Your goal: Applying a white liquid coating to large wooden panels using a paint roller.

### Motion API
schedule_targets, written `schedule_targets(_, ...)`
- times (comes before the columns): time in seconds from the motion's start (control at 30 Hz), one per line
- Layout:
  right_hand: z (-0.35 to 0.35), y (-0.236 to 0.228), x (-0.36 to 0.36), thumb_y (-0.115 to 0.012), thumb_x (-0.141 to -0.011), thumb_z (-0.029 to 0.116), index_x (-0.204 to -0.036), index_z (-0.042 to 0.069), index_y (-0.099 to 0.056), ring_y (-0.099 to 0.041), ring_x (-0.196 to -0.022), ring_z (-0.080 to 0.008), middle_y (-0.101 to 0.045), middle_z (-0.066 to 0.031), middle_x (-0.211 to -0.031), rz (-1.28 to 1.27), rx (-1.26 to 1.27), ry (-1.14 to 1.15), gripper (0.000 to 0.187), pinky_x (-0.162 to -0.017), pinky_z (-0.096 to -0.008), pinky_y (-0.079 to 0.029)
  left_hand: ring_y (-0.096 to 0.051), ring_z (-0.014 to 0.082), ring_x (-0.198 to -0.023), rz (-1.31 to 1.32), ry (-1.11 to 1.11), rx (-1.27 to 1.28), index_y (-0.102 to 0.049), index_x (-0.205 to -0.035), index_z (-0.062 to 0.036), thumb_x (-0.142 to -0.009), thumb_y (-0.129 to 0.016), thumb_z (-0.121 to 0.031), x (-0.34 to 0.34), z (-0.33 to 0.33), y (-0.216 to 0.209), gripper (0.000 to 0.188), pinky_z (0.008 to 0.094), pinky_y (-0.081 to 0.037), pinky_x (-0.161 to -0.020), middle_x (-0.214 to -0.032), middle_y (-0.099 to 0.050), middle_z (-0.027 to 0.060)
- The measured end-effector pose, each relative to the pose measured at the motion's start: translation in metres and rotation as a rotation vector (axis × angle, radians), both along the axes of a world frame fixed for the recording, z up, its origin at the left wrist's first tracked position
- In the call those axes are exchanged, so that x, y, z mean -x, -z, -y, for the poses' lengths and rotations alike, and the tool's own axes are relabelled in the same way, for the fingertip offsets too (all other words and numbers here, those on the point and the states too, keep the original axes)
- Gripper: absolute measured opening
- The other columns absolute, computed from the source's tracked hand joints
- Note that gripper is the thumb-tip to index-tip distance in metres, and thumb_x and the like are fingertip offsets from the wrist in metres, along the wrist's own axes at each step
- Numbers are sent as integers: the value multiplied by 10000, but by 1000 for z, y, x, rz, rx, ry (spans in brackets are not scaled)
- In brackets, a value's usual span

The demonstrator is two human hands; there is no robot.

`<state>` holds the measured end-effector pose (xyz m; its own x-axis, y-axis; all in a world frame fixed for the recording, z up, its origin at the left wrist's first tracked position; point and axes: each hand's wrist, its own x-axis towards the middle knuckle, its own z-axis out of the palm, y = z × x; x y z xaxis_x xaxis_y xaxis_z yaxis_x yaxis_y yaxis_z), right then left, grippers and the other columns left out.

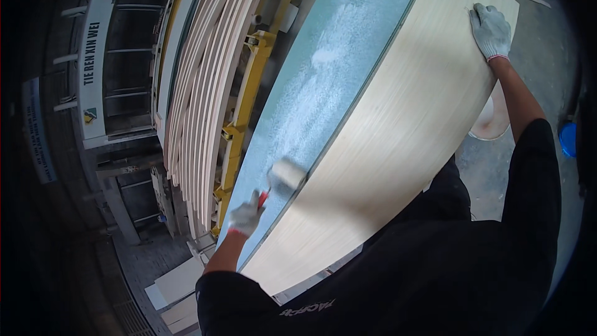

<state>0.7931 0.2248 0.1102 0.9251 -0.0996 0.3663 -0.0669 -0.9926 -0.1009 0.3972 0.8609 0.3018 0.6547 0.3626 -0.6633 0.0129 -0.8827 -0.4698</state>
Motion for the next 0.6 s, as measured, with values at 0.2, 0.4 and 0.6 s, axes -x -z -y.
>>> schedule_targets(0.2,-7,1,0,-567,-993,329,-1098,118,-705,-664,-882,-338,-673,-140,-938,1,21,-5,273,-761,-471,-524,-725,387,-840,-109,-17,-8,-343,-1521,-156,-1018,-507,-488,20,-36,-16,624,533,-559,-716,-965,-728,195)
schedule_targets(0.4,-6,-1,-1,-564,-995,316,-1098,115,-705,-661,-892,-334,-672,-131,-933,-9,-1,0,266,-775,-469,-520,-703,361,-663,56,314,87,-355,-1487,-110,-1012,-555,-447,-165,27,8,615,513,-540,-571,-758,-694,169)
schedule_targets(0.6,1,5,0,-576,-987,312,-1095,98,-714,-659,-925,-339,-691,-124,-991,-15,-84,-28,277,-807,-454,-521,-681,472,-977,373,215,258,-458,-1339,-60,-1018,-523,-374,-390,137,62,454,539,-535,-852,-1052,-688,300)
